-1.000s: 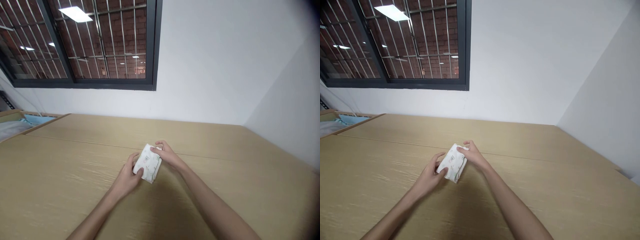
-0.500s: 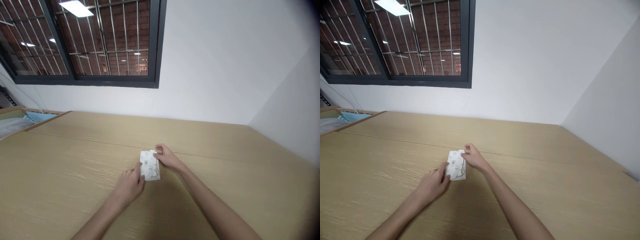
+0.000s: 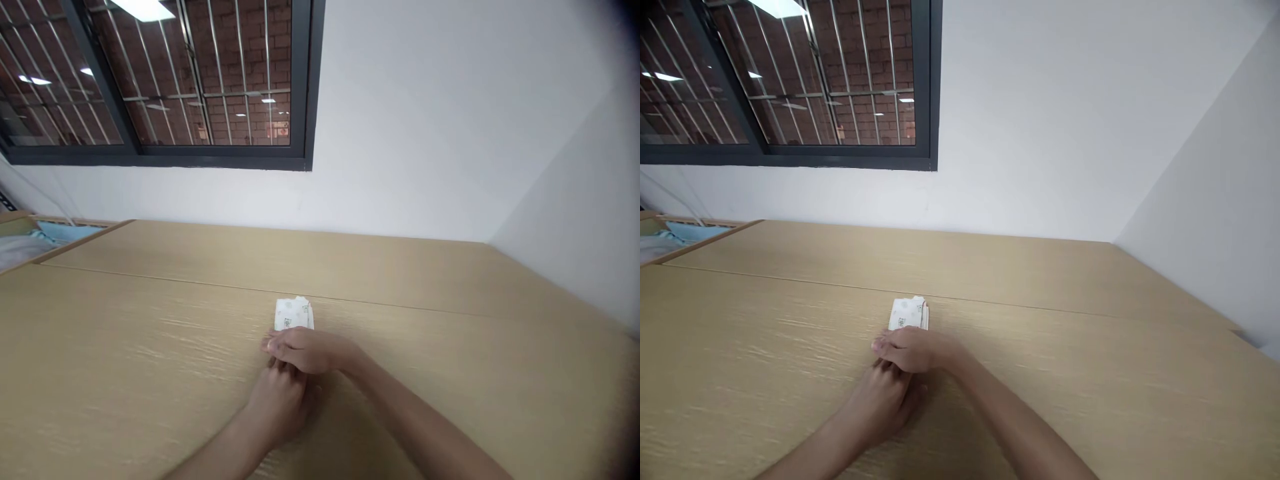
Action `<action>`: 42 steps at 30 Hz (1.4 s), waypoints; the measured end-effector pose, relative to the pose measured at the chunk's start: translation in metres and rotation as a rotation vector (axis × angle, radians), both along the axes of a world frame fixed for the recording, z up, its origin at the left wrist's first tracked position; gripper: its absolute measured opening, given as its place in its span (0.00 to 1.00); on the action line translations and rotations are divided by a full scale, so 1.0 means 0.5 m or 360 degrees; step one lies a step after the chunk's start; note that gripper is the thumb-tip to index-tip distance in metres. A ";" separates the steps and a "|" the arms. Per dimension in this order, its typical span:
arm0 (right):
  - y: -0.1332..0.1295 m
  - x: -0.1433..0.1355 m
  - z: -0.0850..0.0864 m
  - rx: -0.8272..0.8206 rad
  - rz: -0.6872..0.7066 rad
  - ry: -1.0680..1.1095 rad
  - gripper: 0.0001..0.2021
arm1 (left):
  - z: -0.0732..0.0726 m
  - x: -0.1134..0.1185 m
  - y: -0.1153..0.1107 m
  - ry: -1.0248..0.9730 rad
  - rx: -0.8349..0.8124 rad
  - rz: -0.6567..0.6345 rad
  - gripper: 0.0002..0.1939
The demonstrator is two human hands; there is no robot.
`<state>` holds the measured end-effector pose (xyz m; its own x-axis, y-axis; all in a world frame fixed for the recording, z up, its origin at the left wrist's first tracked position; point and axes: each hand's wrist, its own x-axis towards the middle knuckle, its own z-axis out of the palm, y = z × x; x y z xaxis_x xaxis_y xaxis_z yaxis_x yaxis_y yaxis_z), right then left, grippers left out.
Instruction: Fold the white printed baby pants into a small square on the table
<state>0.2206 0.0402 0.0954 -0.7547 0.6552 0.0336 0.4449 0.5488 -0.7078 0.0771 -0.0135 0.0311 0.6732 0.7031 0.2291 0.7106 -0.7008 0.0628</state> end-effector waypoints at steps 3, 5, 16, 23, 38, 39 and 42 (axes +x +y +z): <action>0.010 0.010 -0.029 0.0146 -0.0029 -0.0102 0.19 | -0.005 -0.001 0.004 -0.0060 -0.0017 -0.0023 0.25; 0.018 0.024 -0.042 0.0217 -0.0177 -0.0099 0.19 | -0.002 -0.002 0.006 -0.0130 -0.0114 -0.0030 0.27; 0.070 0.074 -0.098 0.0571 -0.0493 -0.0018 0.24 | 0.027 -0.004 0.008 -0.0079 -0.0428 -0.0006 0.36; 0.072 0.085 -0.114 0.0389 -0.0543 0.0129 0.28 | 0.053 -0.035 0.039 -0.0428 -0.0426 0.0000 0.20; 0.082 0.088 -0.129 0.0434 -0.1031 0.0487 0.19 | 0.027 -0.076 0.121 -0.0512 -0.0301 0.0586 0.18; 0.080 0.087 -0.127 0.0437 -0.1019 0.0485 0.18 | 0.026 -0.075 0.121 -0.0502 -0.0296 0.0574 0.19; 0.078 0.087 -0.123 0.0445 -0.1006 0.0481 0.18 | 0.023 -0.073 0.120 -0.0470 -0.0297 0.0540 0.22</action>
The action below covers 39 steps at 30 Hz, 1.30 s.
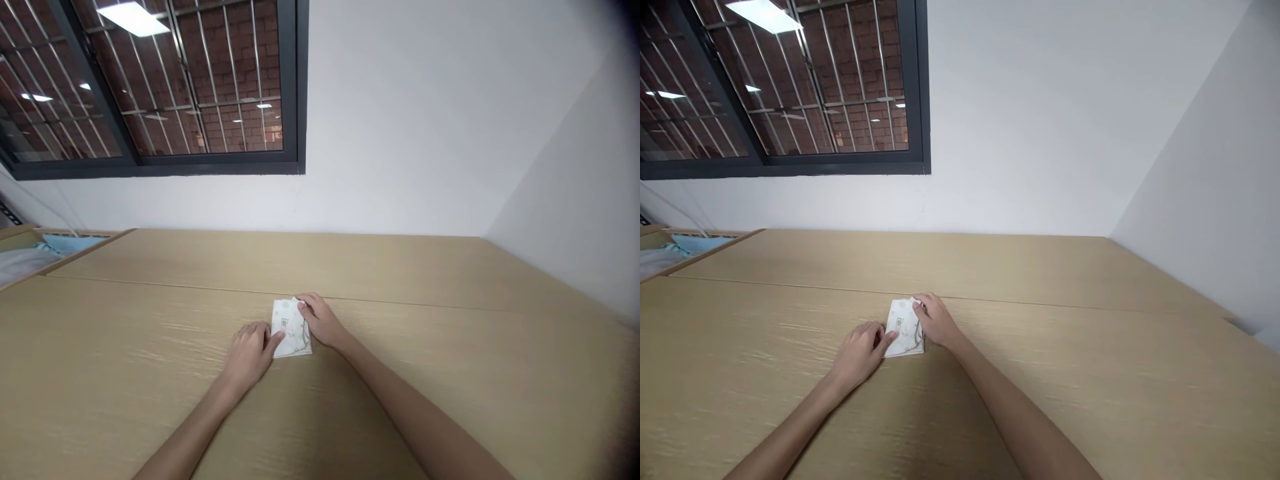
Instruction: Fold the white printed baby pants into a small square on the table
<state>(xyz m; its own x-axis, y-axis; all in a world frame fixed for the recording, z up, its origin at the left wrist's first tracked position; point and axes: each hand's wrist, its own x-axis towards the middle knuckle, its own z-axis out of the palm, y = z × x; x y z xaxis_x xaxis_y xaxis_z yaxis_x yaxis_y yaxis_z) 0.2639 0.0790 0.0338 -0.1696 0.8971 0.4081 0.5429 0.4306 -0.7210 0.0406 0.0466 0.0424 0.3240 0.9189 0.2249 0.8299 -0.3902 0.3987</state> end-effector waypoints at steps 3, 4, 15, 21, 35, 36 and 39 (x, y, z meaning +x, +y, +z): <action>0.000 0.000 -0.002 0.0013 -0.0003 -0.0027 0.19 | -0.003 -0.001 0.001 0.0025 -0.0012 0.0001 0.22; 0.001 0.000 -0.003 0.0018 0.0000 -0.0039 0.19 | -0.004 -0.001 0.001 0.0034 -0.0009 0.0010 0.22; -0.009 -0.001 -0.005 0.0166 -0.0067 -0.0191 0.16 | -0.014 0.011 0.005 0.0041 0.0050 0.0074 0.18; -0.012 -0.004 -0.008 0.0297 -0.0148 -0.0357 0.14 | -0.012 0.013 0.010 -0.0061 -0.0015 0.0025 0.16; -0.073 -0.047 0.031 0.0386 0.0078 -0.0332 0.15 | 0.053 -0.002 -0.023 -0.0335 -0.0046 -0.0054 0.09; -0.091 -0.071 0.040 0.0368 0.0140 -0.0283 0.15 | 0.066 -0.020 -0.045 -0.0363 -0.0031 -0.0032 0.09; -0.158 -0.168 0.078 0.0239 0.0356 -0.0105 0.14 | 0.097 -0.112 -0.152 -0.0478 0.0074 0.0120 0.14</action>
